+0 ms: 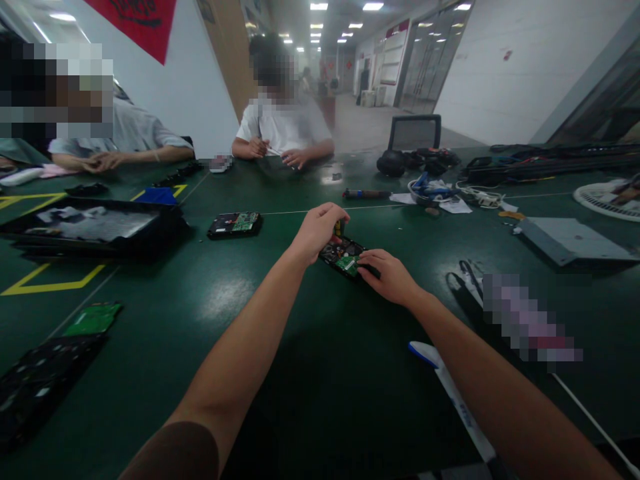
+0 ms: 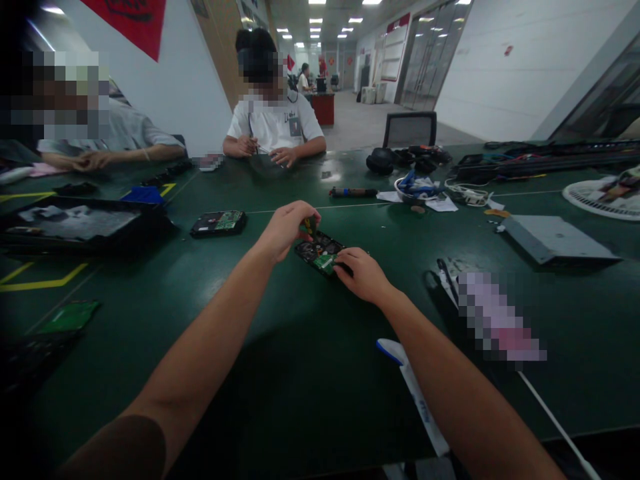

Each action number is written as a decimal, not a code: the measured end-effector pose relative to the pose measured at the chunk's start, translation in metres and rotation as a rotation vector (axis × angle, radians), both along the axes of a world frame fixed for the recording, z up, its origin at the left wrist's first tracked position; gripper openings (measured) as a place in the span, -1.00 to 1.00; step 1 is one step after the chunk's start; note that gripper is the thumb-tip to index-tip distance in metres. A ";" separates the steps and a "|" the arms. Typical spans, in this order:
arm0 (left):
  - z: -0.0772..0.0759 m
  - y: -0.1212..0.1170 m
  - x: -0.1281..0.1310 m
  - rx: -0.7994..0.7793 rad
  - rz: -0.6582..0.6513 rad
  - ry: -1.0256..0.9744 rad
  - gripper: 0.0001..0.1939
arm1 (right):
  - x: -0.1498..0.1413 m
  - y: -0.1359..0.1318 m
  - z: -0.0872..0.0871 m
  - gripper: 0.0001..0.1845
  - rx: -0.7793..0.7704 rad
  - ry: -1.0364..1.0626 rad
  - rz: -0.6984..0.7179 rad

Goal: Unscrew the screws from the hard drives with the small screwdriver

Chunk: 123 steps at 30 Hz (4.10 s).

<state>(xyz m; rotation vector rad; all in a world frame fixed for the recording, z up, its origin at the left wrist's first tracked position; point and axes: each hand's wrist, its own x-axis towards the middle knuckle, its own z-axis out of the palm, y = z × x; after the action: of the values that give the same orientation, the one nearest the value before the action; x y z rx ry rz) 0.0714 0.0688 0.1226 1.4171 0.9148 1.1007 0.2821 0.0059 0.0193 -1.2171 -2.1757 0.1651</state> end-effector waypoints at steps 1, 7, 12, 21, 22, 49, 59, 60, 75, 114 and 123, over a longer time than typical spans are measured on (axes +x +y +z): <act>0.001 -0.001 0.000 0.038 0.006 0.043 -0.82 | 0.000 0.000 0.000 -0.79 0.000 0.001 0.000; 0.002 -0.003 0.001 -0.056 -0.138 -0.029 -0.83 | 0.000 0.001 -0.002 -0.80 0.003 0.000 -0.001; -0.002 -0.001 0.001 -0.116 -0.121 -0.115 -0.85 | 0.000 0.001 -0.003 -0.79 0.012 -0.012 -0.005; 0.002 -0.004 0.000 0.026 -0.165 0.020 -0.81 | 0.000 0.000 -0.001 -0.79 -0.001 -0.001 0.004; 0.001 -0.004 0.000 -0.012 -0.189 -0.011 -0.81 | 0.000 0.000 -0.001 -0.79 0.000 -0.001 0.004; 0.007 -0.004 -0.001 0.216 -0.040 0.259 -0.75 | 0.000 0.001 -0.003 -0.79 0.000 -0.003 -0.007; 0.003 -0.006 -0.001 -0.226 -0.277 0.010 -0.78 | 0.000 0.000 0.000 -0.79 -0.008 -0.005 0.003; 0.002 -0.004 -0.001 -0.251 -0.282 -0.008 -0.79 | 0.000 0.000 0.000 -0.79 -0.009 -0.007 0.003; 0.011 -0.007 -0.006 -0.226 -0.198 0.077 -0.80 | 0.001 0.000 0.002 -0.79 -0.018 -0.015 0.008; 0.005 0.000 -0.005 -0.311 -0.246 -0.039 -0.78 | 0.000 -0.001 0.003 -0.79 -0.012 -0.021 0.008; 0.008 -0.003 -0.006 -0.208 -0.195 0.055 -0.78 | 0.000 -0.001 0.001 -0.79 -0.014 0.005 0.000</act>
<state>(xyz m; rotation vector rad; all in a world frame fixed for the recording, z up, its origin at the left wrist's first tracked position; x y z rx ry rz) 0.0653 0.0654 0.1306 1.3380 0.8826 0.8005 0.2824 0.0050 0.0206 -1.2230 -2.1741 0.1831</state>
